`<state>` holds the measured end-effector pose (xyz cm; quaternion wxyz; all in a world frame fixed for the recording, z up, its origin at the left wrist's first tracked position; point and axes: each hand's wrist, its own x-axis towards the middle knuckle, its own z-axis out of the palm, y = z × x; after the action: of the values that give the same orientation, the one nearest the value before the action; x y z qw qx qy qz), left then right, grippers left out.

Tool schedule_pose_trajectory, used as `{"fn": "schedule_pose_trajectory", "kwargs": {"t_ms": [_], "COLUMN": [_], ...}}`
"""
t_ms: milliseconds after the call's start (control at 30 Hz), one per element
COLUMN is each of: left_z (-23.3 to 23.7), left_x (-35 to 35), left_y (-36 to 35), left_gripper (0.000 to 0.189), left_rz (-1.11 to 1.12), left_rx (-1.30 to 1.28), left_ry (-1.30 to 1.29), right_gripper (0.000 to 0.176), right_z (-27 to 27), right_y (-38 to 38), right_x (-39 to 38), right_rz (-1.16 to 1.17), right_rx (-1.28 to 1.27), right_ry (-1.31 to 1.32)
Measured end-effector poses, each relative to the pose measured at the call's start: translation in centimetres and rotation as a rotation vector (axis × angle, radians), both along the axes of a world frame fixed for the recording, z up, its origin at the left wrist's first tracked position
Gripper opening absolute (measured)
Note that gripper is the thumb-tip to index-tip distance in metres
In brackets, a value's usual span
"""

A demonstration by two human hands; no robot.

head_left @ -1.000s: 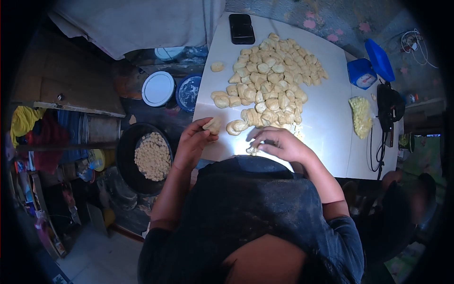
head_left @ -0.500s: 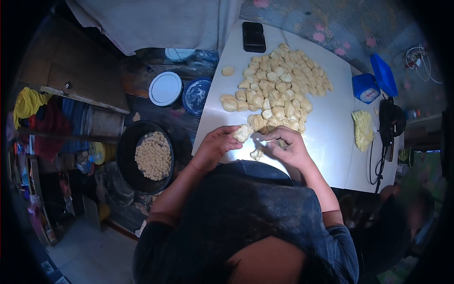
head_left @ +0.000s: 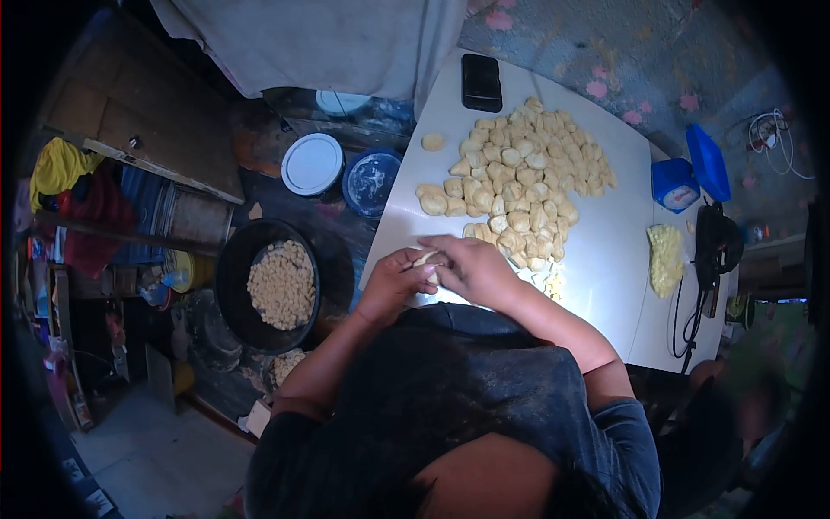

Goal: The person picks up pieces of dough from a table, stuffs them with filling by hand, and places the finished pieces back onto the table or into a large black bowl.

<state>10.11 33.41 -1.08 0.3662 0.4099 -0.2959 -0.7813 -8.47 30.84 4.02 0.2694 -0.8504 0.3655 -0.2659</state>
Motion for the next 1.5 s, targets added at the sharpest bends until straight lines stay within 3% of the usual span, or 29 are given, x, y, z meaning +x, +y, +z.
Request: {"fn": "schedule_pose_trajectory", "kwargs": {"t_ms": [67, 100, 200, 267, 367, 433, 467, 533, 667, 767, 833, 867, 933, 967, 1033, 1167, 1233, 1267, 1333, 1367, 1500], "left_z": [-0.4, 0.4, -0.2, 0.3, 0.5, 0.5, 0.5, 0.3, 0.6, -0.4, -0.9, -1.3, -1.3, -1.3, -0.1, 0.5, 1.1, 1.6, 2.5, 2.2, 3.5], "left_x": [0.7, 0.5, 1.0, 1.2, 2.0, 2.3, 2.4, 2.5, 2.0, 1.6, 1.5, 1.7, 2.3, 2.4, 2.2, 2.0, 1.7, 1.3, 0.2, -0.2, -1.9], "left_y": [-0.1, -0.3, -0.5, -0.6, -0.8, -1.0, -1.1, -1.3, -1.1, -1.0, -1.1, -1.3, -1.9, -1.9, -2.0, -2.2, -2.5, -2.5, -2.3, -1.9, -2.0], "left_gripper": [0.019, 0.018, 0.018, 0.019, 0.016, 0.017, 0.017, 0.017, 0.018, 0.02, 0.025, 0.025, 0.033, 0.033, 0.052, 0.062, 0.063, 0.063, 0.06, 0.05, 0.037], "left_rz": [0.081, 0.161, 0.295, 0.34, 0.392, 0.356, 0.355, 0.293, 0.254, 0.257, 0.266, 0.265, 0.077, 0.075, -0.259, -0.275, -0.195, -0.198, -0.251, -0.197, -0.047], "left_rx": [0.027, 0.042, -0.122, -0.132, -0.141, -0.144, -0.143, -0.052, -0.004, -0.074, -0.287, -0.286, -0.539, -0.541, -1.087, -1.089, -1.12, -1.122, -0.734, -0.545, -0.388], "left_ry": [0.053, 0.045, -0.014, 0.001, 0.015, 0.045, 0.044, 0.152, 0.28, 0.138, -0.063, -0.064, -0.668, -0.669, -1.333, -1.305, -0.922, -0.922, -0.251, -0.145, -0.137], "right_gripper": [0.046, 0.046, 0.047, 0.045, 0.045, 0.042, 0.042, 0.035, 0.025, 0.021, 0.024, 0.024, 0.025, 0.025, 0.025, 0.021, 0.015, 0.015, 0.015, 0.015, 0.02], "right_z": [0.9, 1.1, 0.9, 0.6, -1.1, -2.4, -3.0, -3.3, -2.4, -2.3, -2.1, -2.0, -1.9, -1.7, -1.3, 0.2, 1.5, 2.0, 2.5, 2.4, 2.0], "right_y": [-0.8, -1.4, -3.0, -4.1, -5.0, -5.4, -5.3, -4.9, -4.3, -3.7, -3.3, -3.1, -2.8, -2.7, -2.4, -1.8, -1.7, -1.7, -1.6, -1.5, -1.2], "right_x": [-0.3, -0.5, -1.1, -1.8, -2.7, -3.0, -3.1, -3.0, -2.3, -2.0, -1.7, -1.7, -1.6, -1.6, -1.9, -2.0, -2.5, -2.6, -2.7, -2.6, -2.3], "right_rz": [-0.07, -0.096, -0.164, -0.146, -0.054, 0.1, 0.1, 0.07, 0.023, -0.034, -0.109, -0.109, -0.111, -0.114, -0.08, -0.081, -0.098, -0.1, -0.111, -0.111, -0.167], "right_rx": [0.571, 0.693, 0.626, 0.625, 0.619, 0.217, 0.219, 0.042, 0.078, 0.103, 0.129, 0.13, 0.152, 0.152, 0.168, 0.148, 0.391, 0.391, 0.494, 0.492, 0.213], "right_ry": [-0.207, -0.321, -0.439, -0.364, -0.208, 0.16, 0.16, 0.407, 0.458, 0.385, 0.121, 0.121, -0.03, -0.032, -0.075, -0.26, -0.41, -0.411, -0.461, -0.462, -0.406]}}
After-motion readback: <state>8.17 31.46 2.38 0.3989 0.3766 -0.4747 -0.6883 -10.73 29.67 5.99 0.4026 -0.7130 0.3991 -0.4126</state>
